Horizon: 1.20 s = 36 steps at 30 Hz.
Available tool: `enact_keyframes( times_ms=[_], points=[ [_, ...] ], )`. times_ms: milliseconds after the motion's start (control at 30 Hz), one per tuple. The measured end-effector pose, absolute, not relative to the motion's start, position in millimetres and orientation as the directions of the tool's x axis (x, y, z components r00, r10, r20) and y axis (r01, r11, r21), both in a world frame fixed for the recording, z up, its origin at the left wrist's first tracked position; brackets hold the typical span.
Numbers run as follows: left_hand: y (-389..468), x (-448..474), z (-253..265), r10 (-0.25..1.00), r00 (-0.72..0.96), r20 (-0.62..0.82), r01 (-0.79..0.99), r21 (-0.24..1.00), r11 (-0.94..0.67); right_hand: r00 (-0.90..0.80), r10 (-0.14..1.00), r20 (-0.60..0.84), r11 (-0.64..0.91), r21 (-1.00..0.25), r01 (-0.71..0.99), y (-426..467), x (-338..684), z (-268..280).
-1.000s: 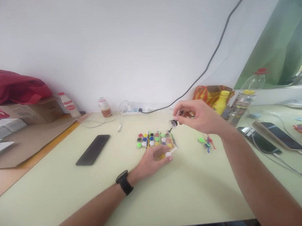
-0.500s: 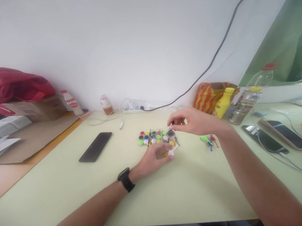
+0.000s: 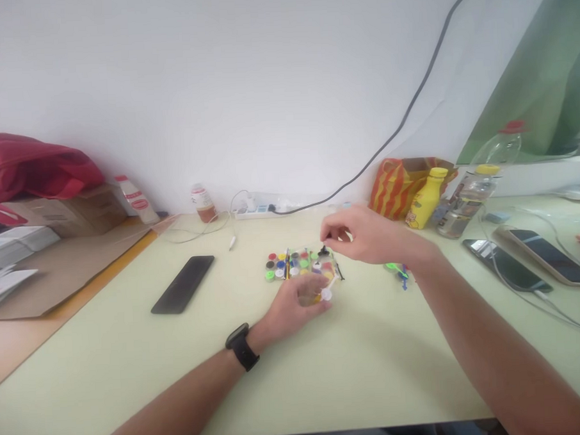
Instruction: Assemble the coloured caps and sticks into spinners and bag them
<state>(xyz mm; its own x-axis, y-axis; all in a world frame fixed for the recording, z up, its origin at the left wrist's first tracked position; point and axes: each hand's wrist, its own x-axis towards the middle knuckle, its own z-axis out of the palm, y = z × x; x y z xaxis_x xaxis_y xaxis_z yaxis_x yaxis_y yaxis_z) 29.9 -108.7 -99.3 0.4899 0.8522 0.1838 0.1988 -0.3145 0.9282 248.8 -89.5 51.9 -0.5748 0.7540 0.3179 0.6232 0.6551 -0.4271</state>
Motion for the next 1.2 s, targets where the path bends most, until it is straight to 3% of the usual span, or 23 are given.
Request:
enact_keyframes(
  times_ms=[200, 300, 400, 633, 867, 967, 1100, 1200],
  points=[
    [-109.4, 30.5, -95.2, 0.839, 0.511, 0.187, 0.25, 0.902, -0.353, -0.699, 0.712, 0.064, 0.478, -0.774, 0.416, -101.4, 243.3, 61.7],
    [-110.6, 30.9, -92.6, 0.83, 0.519, 0.203, 0.243, 0.896, -0.371, -0.701, 0.713, 0.016, 0.385, -0.845, 0.371, -105.3, 244.8, 67.0],
    [-111.9, 31.8, -90.2, 0.842, 0.495, 0.215, 0.214, 0.909, -0.357, -0.657, 0.754, 0.012, 0.382, -0.822, 0.423, -103.2, 247.7, 66.1],
    [-112.6, 32.9, -88.1, 0.85, 0.487, 0.2, 0.208, 0.919, -0.335, -0.596, 0.792, 0.133, 0.539, -0.609, 0.581, -87.3, 256.6, 55.9],
    [-111.7, 32.6, -90.3, 0.847, 0.482, 0.224, 0.206, 0.91, -0.359, -0.55, 0.797, 0.248, 0.582, -0.557, 0.592, -86.4, 260.1, 58.6],
    [-111.3, 31.9, -91.2, 0.841, 0.492, 0.225, 0.208, 0.908, -0.364, -0.519, 0.811, 0.269, 0.567, -0.579, 0.586, -86.8, 258.0, 57.4],
    [-110.9, 31.2, -93.7, 0.847, 0.49, 0.207, 0.215, 0.913, -0.347, -0.584, 0.801, 0.128, 0.481, -0.72, 0.501, -89.0, 255.9, 57.6],
    [-111.0, 31.6, -94.9, 0.856, 0.478, 0.196, 0.219, 0.918, -0.332, -0.596, 0.799, 0.077, 0.447, -0.74, 0.503, -89.8, 257.2, 58.8]
  ],
)
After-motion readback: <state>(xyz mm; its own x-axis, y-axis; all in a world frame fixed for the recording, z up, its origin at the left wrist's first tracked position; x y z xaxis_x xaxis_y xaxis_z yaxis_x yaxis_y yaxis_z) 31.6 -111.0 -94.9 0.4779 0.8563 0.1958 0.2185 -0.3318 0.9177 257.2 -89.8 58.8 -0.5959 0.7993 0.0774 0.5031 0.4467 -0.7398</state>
